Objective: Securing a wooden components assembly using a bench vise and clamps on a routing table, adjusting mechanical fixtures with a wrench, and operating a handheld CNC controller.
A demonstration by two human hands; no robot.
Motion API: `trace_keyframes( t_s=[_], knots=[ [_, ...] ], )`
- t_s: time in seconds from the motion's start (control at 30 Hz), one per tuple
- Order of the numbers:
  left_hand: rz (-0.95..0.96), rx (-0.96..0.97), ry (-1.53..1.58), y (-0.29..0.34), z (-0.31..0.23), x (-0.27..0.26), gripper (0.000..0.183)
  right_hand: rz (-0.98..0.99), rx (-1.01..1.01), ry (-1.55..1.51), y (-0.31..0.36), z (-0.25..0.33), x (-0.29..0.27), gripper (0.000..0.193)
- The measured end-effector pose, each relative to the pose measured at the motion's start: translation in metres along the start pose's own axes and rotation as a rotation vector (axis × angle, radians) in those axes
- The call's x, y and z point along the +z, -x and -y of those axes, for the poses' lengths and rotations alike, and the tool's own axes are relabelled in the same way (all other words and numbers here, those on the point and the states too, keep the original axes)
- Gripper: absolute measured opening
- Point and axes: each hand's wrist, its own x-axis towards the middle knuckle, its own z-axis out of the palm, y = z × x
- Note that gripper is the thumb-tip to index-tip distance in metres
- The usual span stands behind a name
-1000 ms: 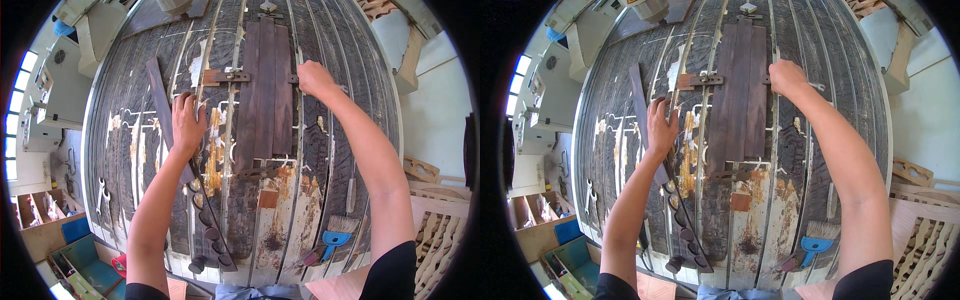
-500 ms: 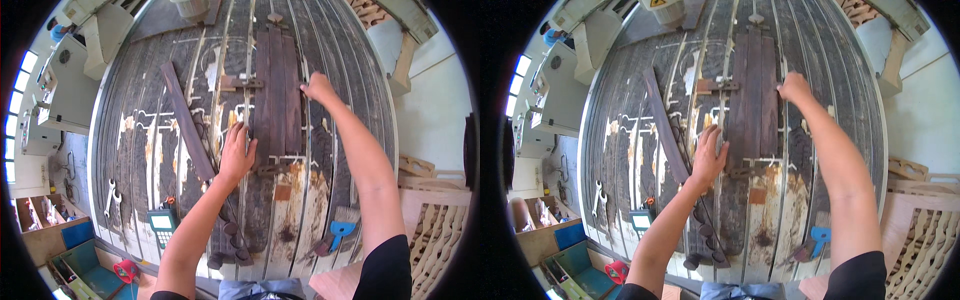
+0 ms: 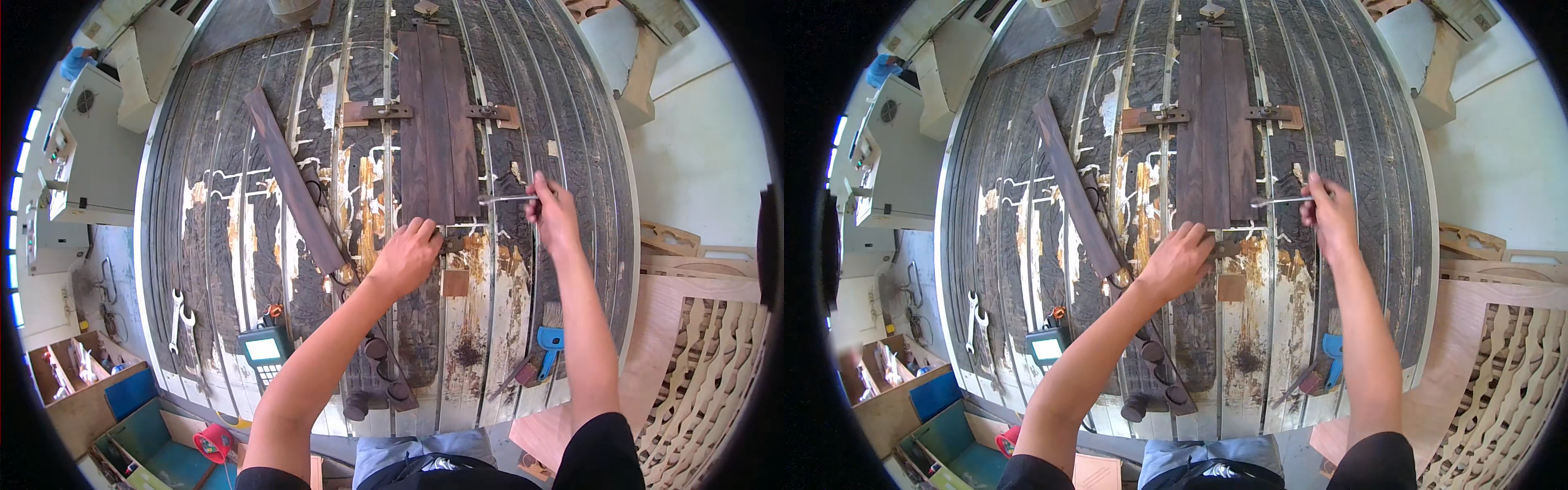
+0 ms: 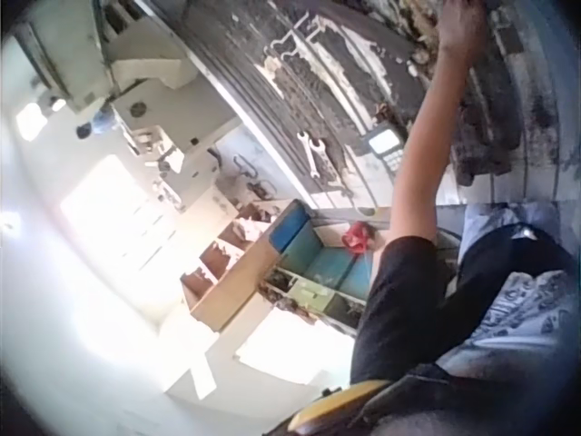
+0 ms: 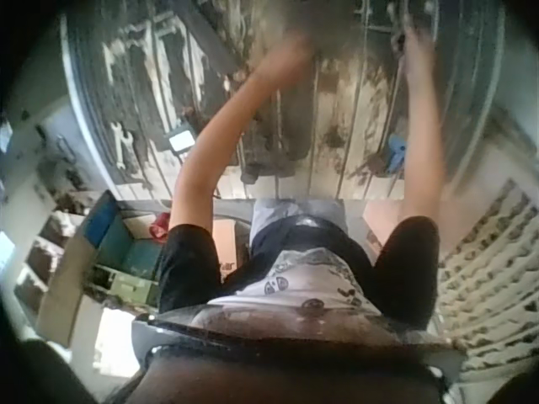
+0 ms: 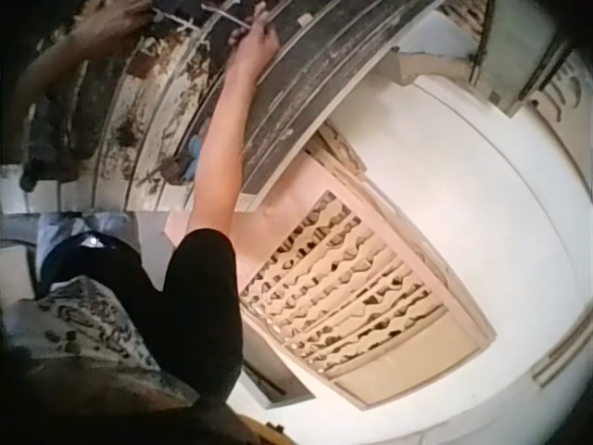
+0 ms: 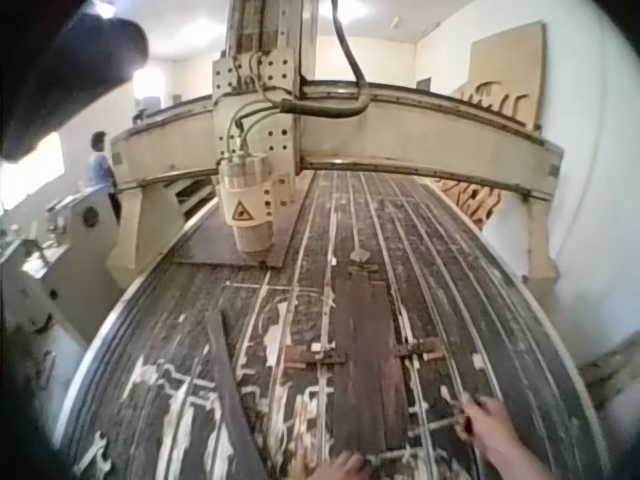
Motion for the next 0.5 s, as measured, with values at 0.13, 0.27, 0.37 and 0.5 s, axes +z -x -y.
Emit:
trace_keyframes(
  t_s=[0.13, 0.27, 0.37, 0.5],
  knots=[
    [0.182, -0.023, -0.152, -0.015, -0.002, 0.003, 0.024, 0.164, 0.233, -0.907, 0.031, -0.037, -0.015, 0.03],
    [0.309, 0.032, -0.221, -0.03, -0.002, -0.009, 0.022, 0.049, 0.135, -0.787, 0.074, -0.023, -0.001, 0.042],
    [0.399, 0.209, -0.303, -0.049, -0.002, -0.021, 0.017, 0.133, 0.011, 0.122, 0.094, -0.034, 0.007, 0.04],
    [0.393, 0.29, -0.284, -0.06, 0.004, -0.026, 0.024, 0.206, -0.272, 0.388, 0.123, -0.061, 0.045, 0.039]
  ],
)
